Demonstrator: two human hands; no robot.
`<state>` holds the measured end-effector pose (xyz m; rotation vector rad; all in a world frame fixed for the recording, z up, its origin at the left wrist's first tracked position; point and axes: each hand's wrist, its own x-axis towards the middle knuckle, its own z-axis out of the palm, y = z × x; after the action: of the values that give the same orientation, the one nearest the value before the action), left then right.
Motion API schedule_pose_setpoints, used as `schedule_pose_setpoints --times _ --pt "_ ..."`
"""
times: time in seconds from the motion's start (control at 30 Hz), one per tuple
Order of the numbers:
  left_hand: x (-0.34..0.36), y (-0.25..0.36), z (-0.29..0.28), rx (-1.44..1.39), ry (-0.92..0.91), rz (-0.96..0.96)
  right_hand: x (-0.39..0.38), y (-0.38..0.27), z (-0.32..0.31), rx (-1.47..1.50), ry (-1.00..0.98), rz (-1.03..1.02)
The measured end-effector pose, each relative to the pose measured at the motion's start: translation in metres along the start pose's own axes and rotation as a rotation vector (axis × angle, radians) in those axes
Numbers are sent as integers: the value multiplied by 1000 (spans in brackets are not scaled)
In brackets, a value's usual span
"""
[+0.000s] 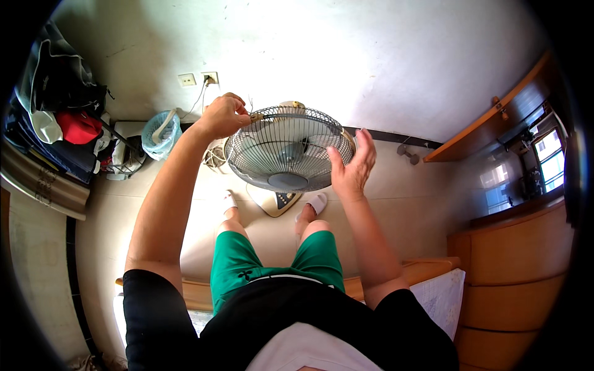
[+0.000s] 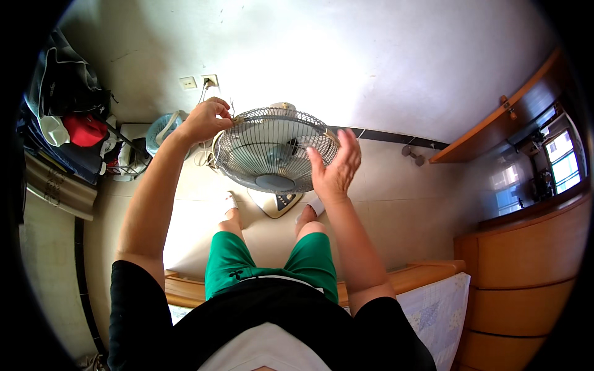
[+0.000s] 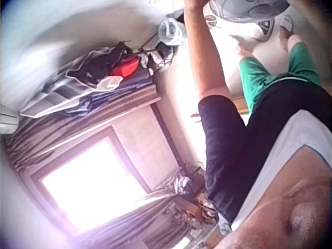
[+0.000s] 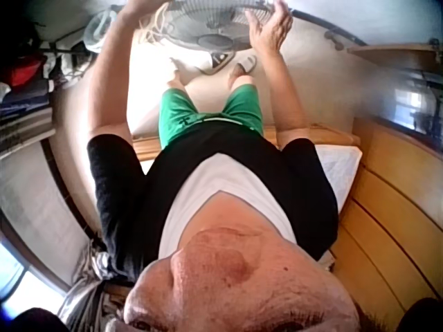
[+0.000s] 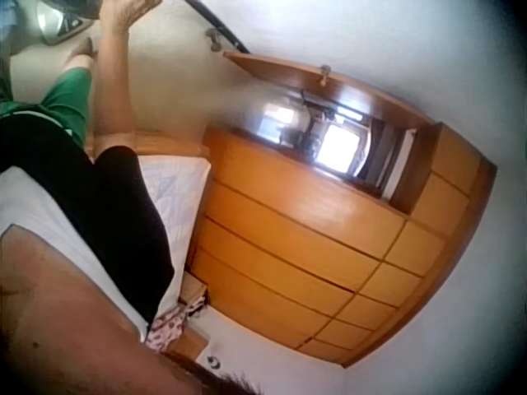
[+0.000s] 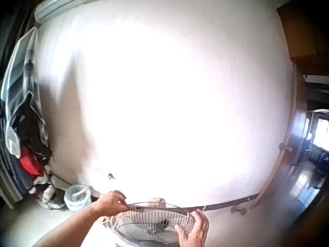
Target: The person attaches the front metal grill of a desk fan by hand, aligning the edges and securing the locking clips.
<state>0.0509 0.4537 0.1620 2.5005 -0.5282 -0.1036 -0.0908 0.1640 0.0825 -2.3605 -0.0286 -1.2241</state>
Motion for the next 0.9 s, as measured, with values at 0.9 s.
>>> schedule_pose_setpoints --times 0.9 --pt "-5 47 3 477 22 -38 -161 72 110 1574 -106 1792"
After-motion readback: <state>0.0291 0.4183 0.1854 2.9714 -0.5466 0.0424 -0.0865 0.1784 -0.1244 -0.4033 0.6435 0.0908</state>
